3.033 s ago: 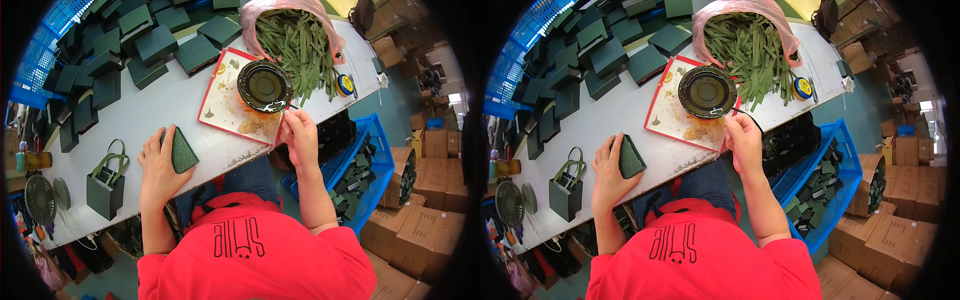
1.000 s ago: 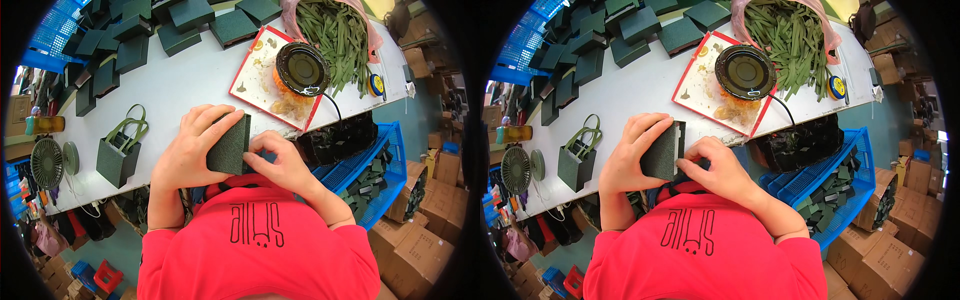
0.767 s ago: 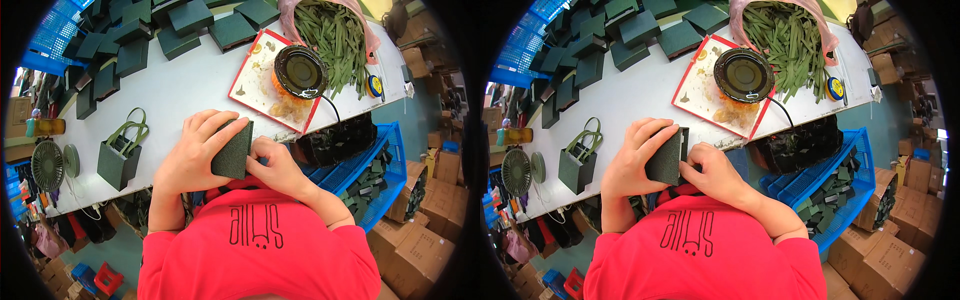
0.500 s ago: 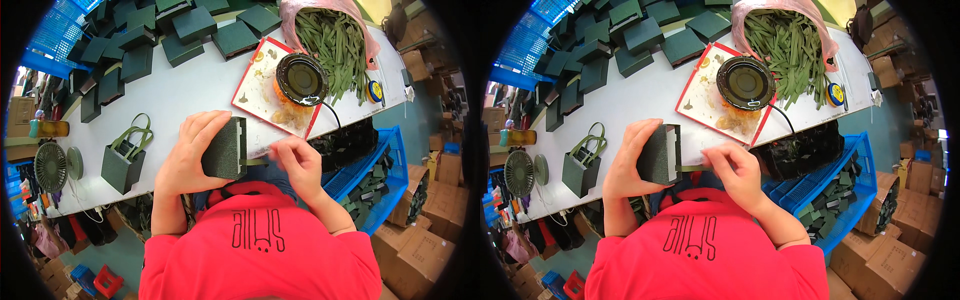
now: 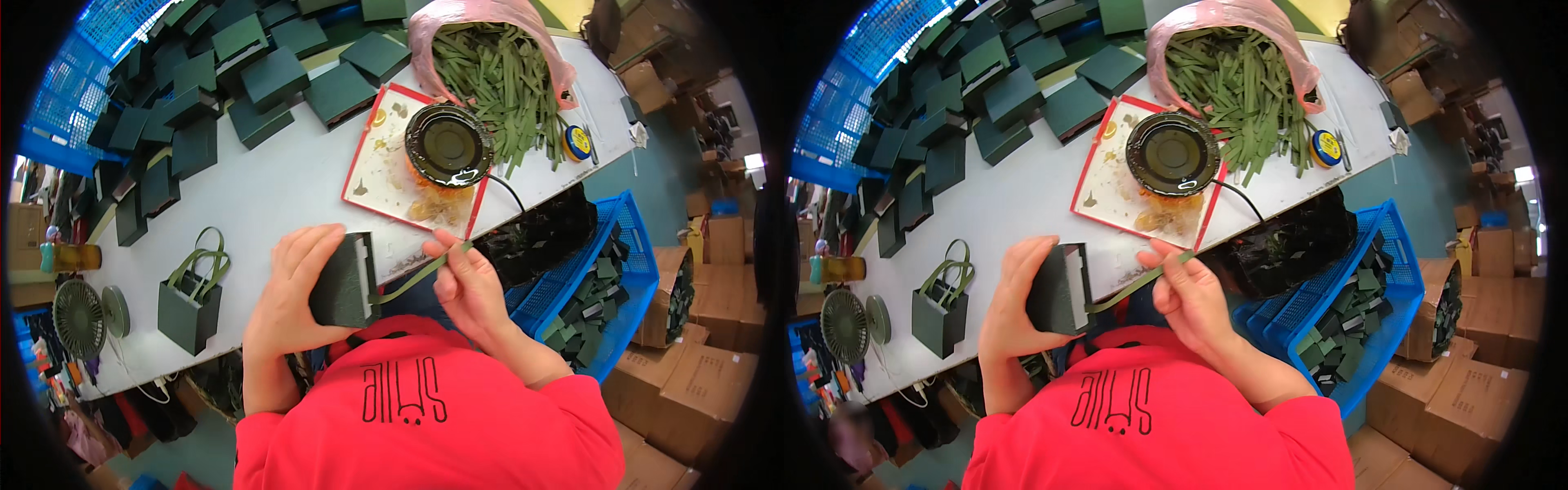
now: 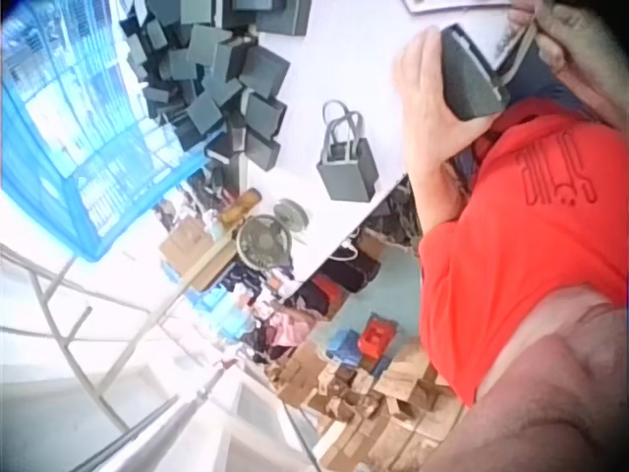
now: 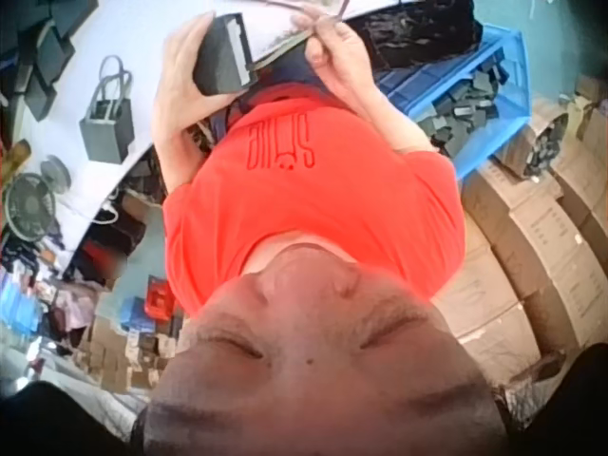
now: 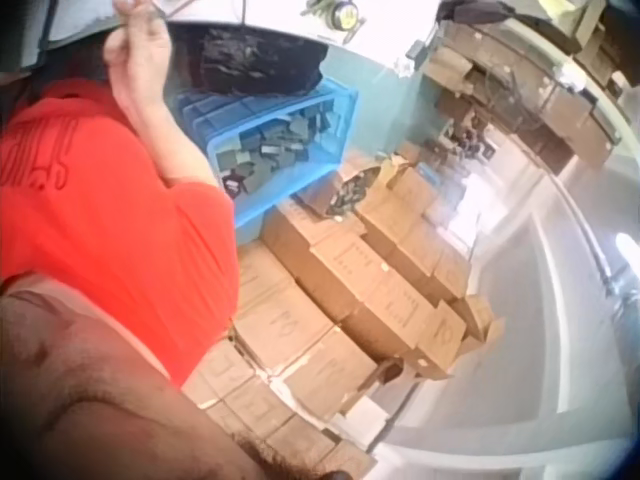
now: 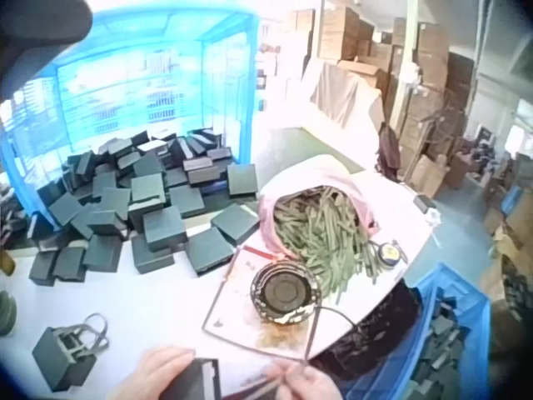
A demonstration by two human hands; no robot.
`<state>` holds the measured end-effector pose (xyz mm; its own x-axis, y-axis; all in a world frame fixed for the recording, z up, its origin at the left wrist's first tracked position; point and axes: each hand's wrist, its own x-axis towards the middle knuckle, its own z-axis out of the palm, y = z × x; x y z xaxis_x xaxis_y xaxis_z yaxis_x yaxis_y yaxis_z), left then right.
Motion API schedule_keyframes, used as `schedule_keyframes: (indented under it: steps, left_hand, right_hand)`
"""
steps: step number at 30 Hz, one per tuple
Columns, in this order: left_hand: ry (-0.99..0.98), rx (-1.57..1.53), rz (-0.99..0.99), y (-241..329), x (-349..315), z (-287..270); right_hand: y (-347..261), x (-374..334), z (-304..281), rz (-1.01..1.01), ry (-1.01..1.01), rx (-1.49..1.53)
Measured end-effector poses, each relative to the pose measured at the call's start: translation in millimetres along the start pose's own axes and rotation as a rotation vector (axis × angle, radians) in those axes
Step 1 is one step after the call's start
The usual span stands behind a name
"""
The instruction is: The person attaches green ribbon handles to small dark green boxes by hand. They pick up a box, thread a ribbon through the side slots, and pull it tight to secure the handle. The person repeats this process for multiple boxes, placing the finished items on the table.
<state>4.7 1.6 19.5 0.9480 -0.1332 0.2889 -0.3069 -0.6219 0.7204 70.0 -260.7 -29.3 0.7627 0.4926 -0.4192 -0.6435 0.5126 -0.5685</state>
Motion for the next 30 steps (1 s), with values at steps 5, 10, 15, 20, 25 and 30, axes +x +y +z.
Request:
schedule_keyframes:
  steps: [5,10,15,20,25,30]
  left_hand:
    - [-0.028,0.029,-0.125,-10,-17,-4]
    - [-0.023,0.067,-0.158,-15,-28,-8]
    - [-0.029,0.099,-0.157,-14,-30,-8]
    - [-0.059,0.109,-0.131,-8,-21,-4]
    - [-0.056,0.089,-0.061,-3,-10,4]
    - [-0.104,0.109,-0.035,0,-4,4]
  right_hand:
    - [-31,7,-4,-0.135,0.199,0.14]
    - [-34,12,-11,-0.211,0.157,0.14]
    - [-32,21,-11,-0.303,0.108,0.019]
    - [-43,34,-7,-0.332,0.146,-0.285]
    - [-49,45,-3,-0.277,0.141,-0.46]
    - [-50,49,1,-0.25,0.148,-0.509]
